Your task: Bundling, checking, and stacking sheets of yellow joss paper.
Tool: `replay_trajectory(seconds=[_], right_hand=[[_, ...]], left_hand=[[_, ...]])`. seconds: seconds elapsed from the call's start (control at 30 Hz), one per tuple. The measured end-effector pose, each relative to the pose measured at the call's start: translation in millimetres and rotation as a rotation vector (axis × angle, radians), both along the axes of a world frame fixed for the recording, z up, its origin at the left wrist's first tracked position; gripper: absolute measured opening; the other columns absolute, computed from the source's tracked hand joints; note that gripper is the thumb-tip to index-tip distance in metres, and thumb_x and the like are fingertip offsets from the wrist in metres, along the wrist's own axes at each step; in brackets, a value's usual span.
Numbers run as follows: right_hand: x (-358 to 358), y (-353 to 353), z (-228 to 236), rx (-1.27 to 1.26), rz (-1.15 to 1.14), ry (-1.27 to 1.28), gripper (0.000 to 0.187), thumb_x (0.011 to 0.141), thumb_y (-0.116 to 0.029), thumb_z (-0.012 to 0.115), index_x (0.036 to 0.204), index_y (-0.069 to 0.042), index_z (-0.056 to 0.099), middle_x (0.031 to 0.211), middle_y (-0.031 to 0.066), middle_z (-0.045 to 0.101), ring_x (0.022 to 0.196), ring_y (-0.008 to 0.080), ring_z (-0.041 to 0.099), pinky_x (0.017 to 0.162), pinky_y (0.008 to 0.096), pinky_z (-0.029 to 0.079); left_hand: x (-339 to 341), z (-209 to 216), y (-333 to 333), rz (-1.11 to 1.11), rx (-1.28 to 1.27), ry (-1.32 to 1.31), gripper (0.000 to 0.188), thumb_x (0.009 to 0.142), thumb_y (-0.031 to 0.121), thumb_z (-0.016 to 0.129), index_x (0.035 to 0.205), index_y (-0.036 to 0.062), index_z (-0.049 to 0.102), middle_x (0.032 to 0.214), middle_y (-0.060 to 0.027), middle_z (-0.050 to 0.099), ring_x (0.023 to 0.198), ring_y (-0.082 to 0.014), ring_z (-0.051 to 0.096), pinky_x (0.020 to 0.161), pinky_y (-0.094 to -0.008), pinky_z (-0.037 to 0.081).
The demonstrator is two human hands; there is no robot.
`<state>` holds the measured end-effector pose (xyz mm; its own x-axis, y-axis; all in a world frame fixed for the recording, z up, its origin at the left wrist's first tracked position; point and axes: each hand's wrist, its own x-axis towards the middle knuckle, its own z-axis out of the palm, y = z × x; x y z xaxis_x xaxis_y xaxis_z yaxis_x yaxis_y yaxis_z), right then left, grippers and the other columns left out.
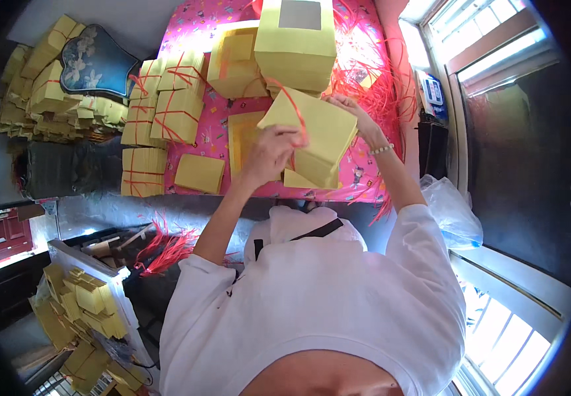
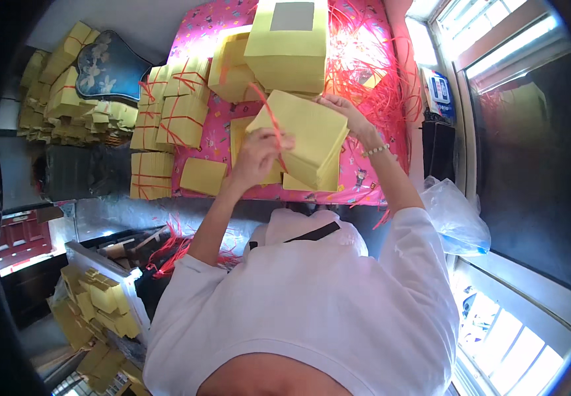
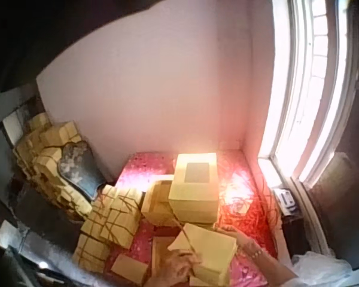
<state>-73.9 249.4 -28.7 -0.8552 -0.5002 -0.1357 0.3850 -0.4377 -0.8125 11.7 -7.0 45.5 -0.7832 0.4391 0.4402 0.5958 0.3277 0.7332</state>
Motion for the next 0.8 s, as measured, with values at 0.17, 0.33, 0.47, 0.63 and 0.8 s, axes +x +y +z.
replay_trajectory(seconds=[0.17,0.33,0.47,0.63,0.8], right_hand=[[-10.9,-10.6,-18.7,0.233,0.118,-0.038,0.021,0.092,-0.024,0.055,0.101,-0.007,0.063,0.088,-0.0016,0.065,0.08,0.0062,0.061,0.068,0.0226,0.051],[-7.5,-22.7,-26.4,0.343,0.264,0.038,0.021,0.091,-0.023,0.056,0.1,-0.005,0.065,0.093,-0.0006,0.066,0.083,0.0063,0.06,0.072,0.0229,0.05],[-9.6,-25.2,-19.0,0.321,0.304,0.078,0.021,0.089,-0.019,0.06,0.099,-0.002,0.065,0.092,0.0014,0.066,0.084,0.0082,0.06,0.075,0.024,0.05],[-2.9,-28.1,21.0,0.653,0.152,0.417,0.021,0.089,-0.017,0.06,0.098,0.002,0.066,0.091,0.0022,0.067,0.083,0.0079,0.059,0.074,0.0245,0.048],[15.9,-24.8,42.2,0.825,-0.02,0.541,0.018,0.088,-0.015,0.061,0.096,0.0,0.067,0.086,0.0057,0.065,0.076,0.0108,0.059,0.066,0.0283,0.048]], left_hand=[[27.1,-42.6,11.6,0.059,-0.2,0.333,0.026,0.072,0.003,0.057,0.096,0.0115,0.063,0.109,-0.0024,0.063,0.102,-0.0235,0.056,0.085,-0.0378,0.046],[56.8,-73.1,19.0,0.155,-0.278,0.228,0.023,0.075,0.005,0.055,0.096,0.0106,0.062,0.109,-0.0027,0.063,0.102,-0.024,0.056,0.084,-0.038,0.045],[63.6,-68.0,35.9,0.251,-0.146,0.032,0.015,0.081,0.008,0.054,0.094,0.008,0.061,0.105,-0.0065,0.065,0.099,-0.0252,0.057,0.083,-0.0384,0.044],[42.2,-50.2,51.7,0.495,0.252,-0.451,0.026,0.096,0.021,0.041,0.087,0.0027,0.057,0.075,-0.0093,0.068,0.071,-0.0234,0.066,0.066,-0.0323,0.048],[24.8,-44.5,51.8,0.449,0.255,-0.53,0.03,0.097,0.026,0.038,0.088,0.0029,0.055,0.069,-0.0081,0.067,0.064,-0.0231,0.066,0.059,-0.032,0.048]])
